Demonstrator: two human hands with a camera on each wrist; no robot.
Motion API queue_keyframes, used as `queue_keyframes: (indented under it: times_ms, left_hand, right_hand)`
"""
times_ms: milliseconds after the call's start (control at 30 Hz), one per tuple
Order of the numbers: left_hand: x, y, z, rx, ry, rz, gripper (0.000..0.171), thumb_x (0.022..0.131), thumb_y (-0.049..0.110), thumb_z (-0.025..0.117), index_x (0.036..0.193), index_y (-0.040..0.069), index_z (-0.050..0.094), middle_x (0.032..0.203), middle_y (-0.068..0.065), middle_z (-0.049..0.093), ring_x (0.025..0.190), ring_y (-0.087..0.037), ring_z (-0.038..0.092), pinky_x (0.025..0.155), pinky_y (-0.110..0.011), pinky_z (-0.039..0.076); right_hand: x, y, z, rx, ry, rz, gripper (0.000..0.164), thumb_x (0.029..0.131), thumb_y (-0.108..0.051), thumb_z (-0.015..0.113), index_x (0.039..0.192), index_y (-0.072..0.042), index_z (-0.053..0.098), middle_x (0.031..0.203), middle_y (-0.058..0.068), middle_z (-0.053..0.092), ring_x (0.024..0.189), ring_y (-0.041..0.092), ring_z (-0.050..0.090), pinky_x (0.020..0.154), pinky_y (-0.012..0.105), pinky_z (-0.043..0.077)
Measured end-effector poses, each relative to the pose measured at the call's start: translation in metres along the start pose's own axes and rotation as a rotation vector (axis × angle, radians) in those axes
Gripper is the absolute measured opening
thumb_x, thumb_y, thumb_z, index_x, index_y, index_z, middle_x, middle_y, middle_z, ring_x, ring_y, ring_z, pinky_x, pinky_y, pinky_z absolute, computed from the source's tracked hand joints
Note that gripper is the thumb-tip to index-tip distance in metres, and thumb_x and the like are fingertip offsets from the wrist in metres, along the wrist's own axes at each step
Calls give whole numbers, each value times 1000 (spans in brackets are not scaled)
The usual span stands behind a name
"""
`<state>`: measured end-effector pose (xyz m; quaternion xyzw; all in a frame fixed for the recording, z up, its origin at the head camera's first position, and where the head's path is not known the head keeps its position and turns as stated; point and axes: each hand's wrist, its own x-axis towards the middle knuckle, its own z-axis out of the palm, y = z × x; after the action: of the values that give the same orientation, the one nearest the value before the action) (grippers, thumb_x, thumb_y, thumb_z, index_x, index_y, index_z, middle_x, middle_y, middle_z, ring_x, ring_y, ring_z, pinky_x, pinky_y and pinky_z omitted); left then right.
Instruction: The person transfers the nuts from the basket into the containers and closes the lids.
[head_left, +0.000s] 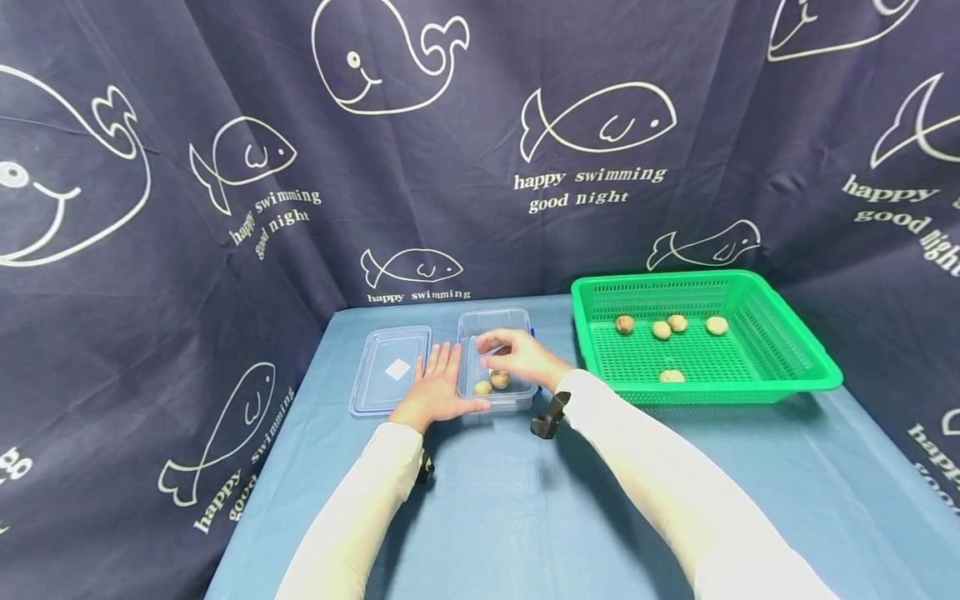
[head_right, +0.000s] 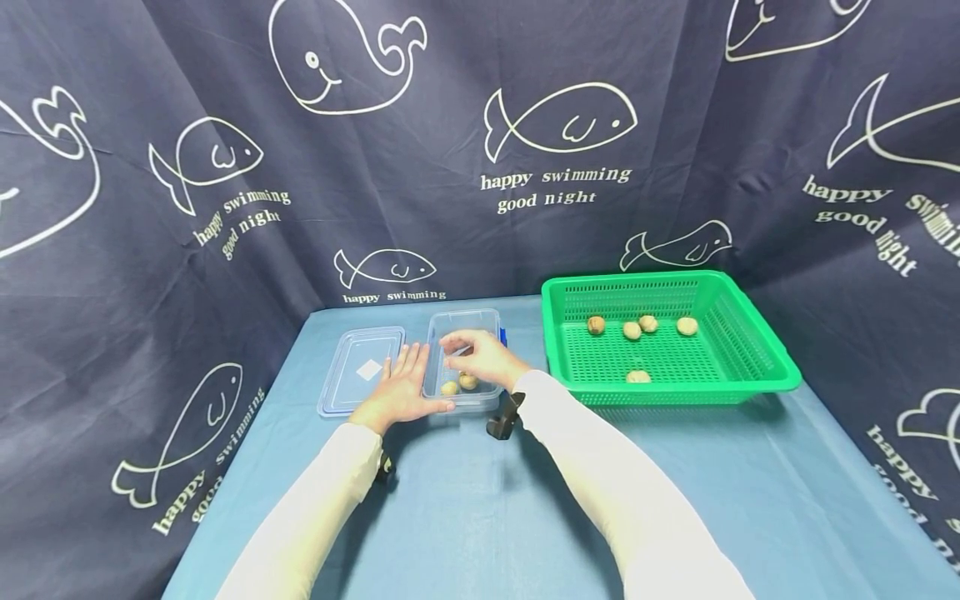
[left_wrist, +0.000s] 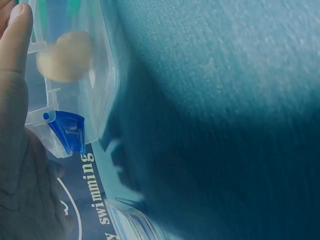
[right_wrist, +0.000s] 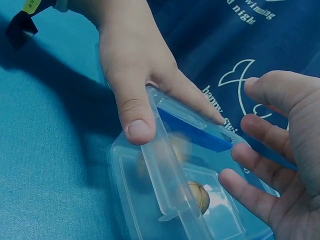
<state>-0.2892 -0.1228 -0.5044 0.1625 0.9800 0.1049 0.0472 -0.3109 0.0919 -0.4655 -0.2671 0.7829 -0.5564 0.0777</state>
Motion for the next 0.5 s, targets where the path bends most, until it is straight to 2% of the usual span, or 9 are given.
queue_keyframes:
  times_ms: [200, 267, 367, 500]
  left_hand:
    - [0, 1, -1, 8, 8, -2, 129, 75, 83, 62, 163, 5, 10, 168, -20, 10, 155, -36, 3, 122, -60, 3]
    - [0, 2, -1, 15, 13, -7, 129, 74, 84, 62, 163, 6, 10, 168, -20, 10, 155, -36, 2, 122, -60, 3]
    - [1, 1, 0, 25, 17, -6, 131, 73, 86, 61, 163, 6, 10, 168, -20, 10, 155, -36, 2, 122, -59, 4]
    - [1, 2, -2, 21, 14, 6, 133, 72, 85, 63, 162, 4, 11, 168, -20, 8, 155, -38, 2, 122, -59, 4]
  right_hand:
    - [-4, -11, -6, -42, 4, -44, 37, 93, -3, 70, 129, 5, 64, 121, 24, 68, 107, 40, 66, 89, 40, 56]
    - [-6, -16, -11, -44, 1, -43, 37, 93, -4, 69, 129, 3, 64, 120, 22, 68, 106, 40, 67, 87, 42, 57]
    - [-8, -23, -21, -61, 12, -56, 37, 93, -4, 70, 129, 2, 64, 119, 21, 69, 106, 38, 67, 89, 47, 57]
    - [-11, -28, -40, -69, 33, -55, 37, 93, -5, 70, 129, 0, 64, 121, 22, 68, 105, 37, 67, 89, 43, 56]
